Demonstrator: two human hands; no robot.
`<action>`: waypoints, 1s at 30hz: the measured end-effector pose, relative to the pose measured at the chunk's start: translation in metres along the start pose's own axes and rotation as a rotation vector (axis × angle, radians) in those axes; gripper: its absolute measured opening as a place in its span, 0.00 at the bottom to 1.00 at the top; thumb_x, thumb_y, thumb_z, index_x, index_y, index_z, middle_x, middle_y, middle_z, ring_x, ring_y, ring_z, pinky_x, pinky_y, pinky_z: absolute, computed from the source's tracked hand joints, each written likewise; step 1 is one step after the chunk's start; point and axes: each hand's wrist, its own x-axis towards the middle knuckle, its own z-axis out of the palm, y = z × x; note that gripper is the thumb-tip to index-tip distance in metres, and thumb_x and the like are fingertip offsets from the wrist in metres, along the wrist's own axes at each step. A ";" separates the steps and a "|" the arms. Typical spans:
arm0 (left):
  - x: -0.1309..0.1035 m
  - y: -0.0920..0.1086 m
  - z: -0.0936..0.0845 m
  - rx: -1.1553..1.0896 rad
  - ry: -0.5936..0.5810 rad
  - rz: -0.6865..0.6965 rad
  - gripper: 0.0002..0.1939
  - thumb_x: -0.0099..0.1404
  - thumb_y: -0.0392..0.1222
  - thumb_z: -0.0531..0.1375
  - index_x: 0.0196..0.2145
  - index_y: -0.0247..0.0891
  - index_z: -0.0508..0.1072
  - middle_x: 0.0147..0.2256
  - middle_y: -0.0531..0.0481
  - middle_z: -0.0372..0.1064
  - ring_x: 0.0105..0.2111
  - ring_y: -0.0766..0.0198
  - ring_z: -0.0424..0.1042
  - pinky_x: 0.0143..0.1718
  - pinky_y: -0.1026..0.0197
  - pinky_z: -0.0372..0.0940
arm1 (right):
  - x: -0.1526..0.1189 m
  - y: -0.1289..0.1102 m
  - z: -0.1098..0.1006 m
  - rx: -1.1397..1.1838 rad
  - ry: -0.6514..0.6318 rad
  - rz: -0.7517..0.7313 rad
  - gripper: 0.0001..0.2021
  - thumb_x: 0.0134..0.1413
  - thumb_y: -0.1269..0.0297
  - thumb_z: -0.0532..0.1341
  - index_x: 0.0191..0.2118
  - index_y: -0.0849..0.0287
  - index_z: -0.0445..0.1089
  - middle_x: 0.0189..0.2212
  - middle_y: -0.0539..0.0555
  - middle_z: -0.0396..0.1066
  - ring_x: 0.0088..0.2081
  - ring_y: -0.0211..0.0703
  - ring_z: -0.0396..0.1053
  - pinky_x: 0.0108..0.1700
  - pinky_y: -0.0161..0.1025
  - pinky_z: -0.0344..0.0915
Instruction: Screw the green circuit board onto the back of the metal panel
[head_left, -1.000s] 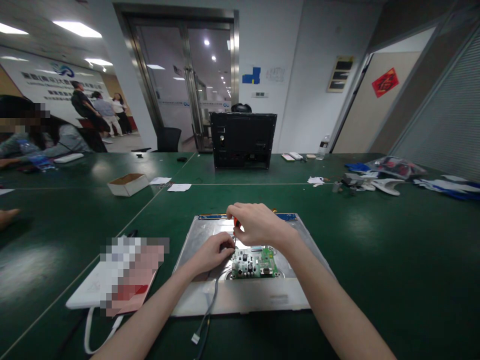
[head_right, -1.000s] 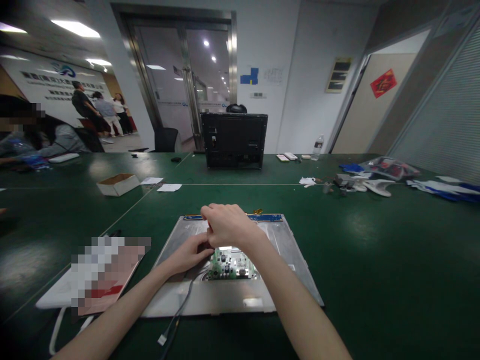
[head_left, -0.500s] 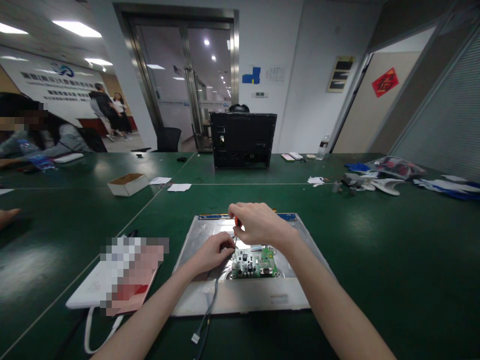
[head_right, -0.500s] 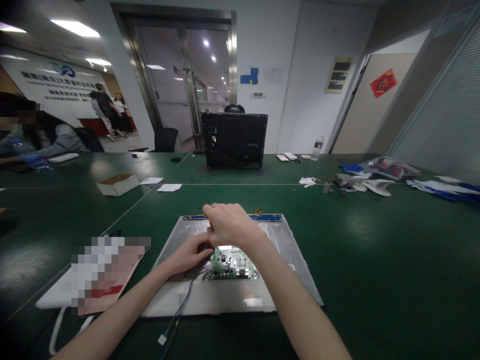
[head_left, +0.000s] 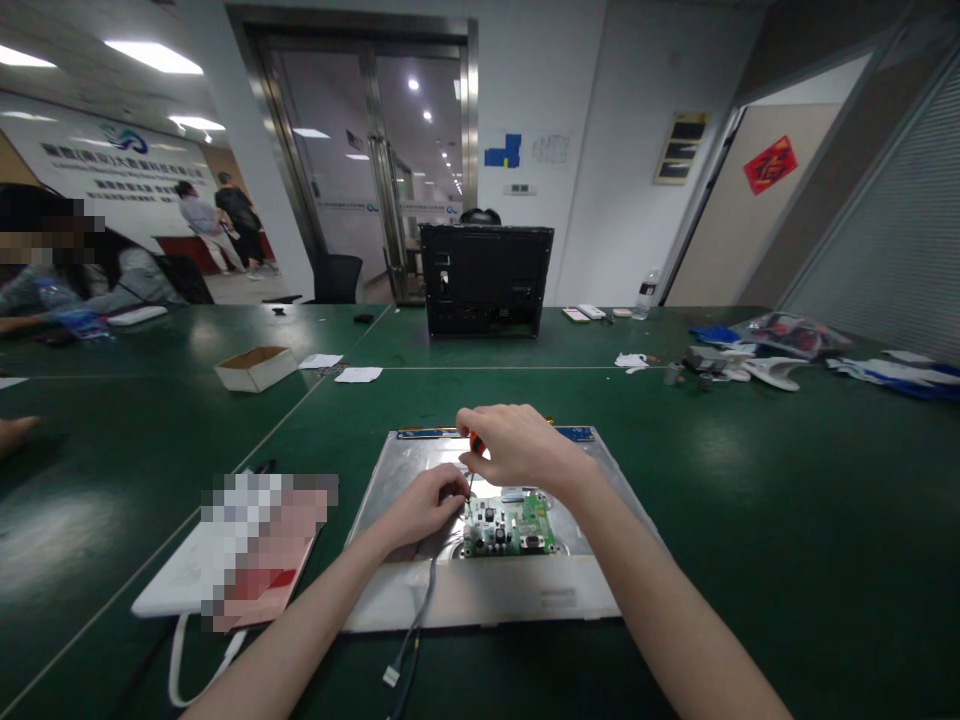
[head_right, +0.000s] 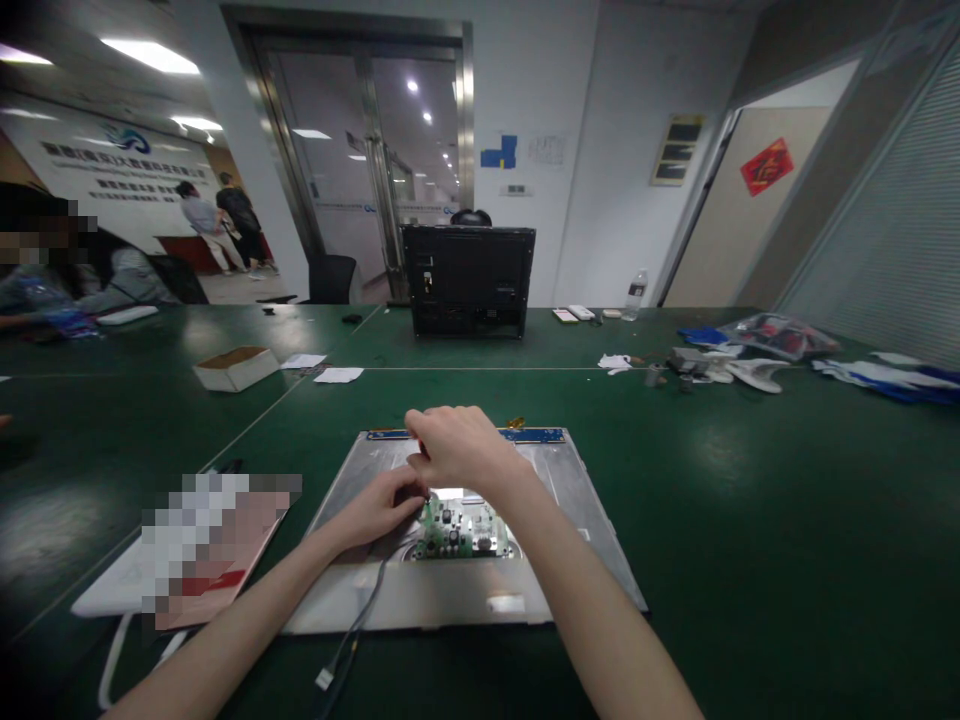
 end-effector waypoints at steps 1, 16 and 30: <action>0.000 -0.001 0.000 -0.002 0.001 0.003 0.06 0.58 0.32 0.55 0.34 0.36 0.70 0.33 0.49 0.70 0.34 0.61 0.67 0.36 0.61 0.61 | -0.001 0.000 -0.001 0.012 0.002 -0.020 0.10 0.49 0.65 0.58 0.40 0.58 0.65 0.34 0.52 0.72 0.31 0.39 0.65 0.26 0.36 0.44; 0.000 0.000 0.000 -0.008 -0.004 -0.015 0.05 0.59 0.34 0.56 0.33 0.36 0.70 0.33 0.50 0.70 0.34 0.62 0.67 0.35 0.61 0.61 | 0.000 -0.002 0.000 0.018 -0.009 0.012 0.11 0.52 0.59 0.59 0.41 0.57 0.64 0.33 0.52 0.73 0.31 0.40 0.67 0.26 0.36 0.45; 0.000 0.001 0.000 0.001 -0.001 0.002 0.04 0.59 0.34 0.56 0.33 0.37 0.70 0.33 0.50 0.70 0.34 0.62 0.67 0.35 0.62 0.60 | 0.004 -0.001 0.002 -0.049 -0.003 0.048 0.12 0.55 0.54 0.58 0.40 0.56 0.64 0.31 0.52 0.73 0.30 0.41 0.67 0.25 0.37 0.43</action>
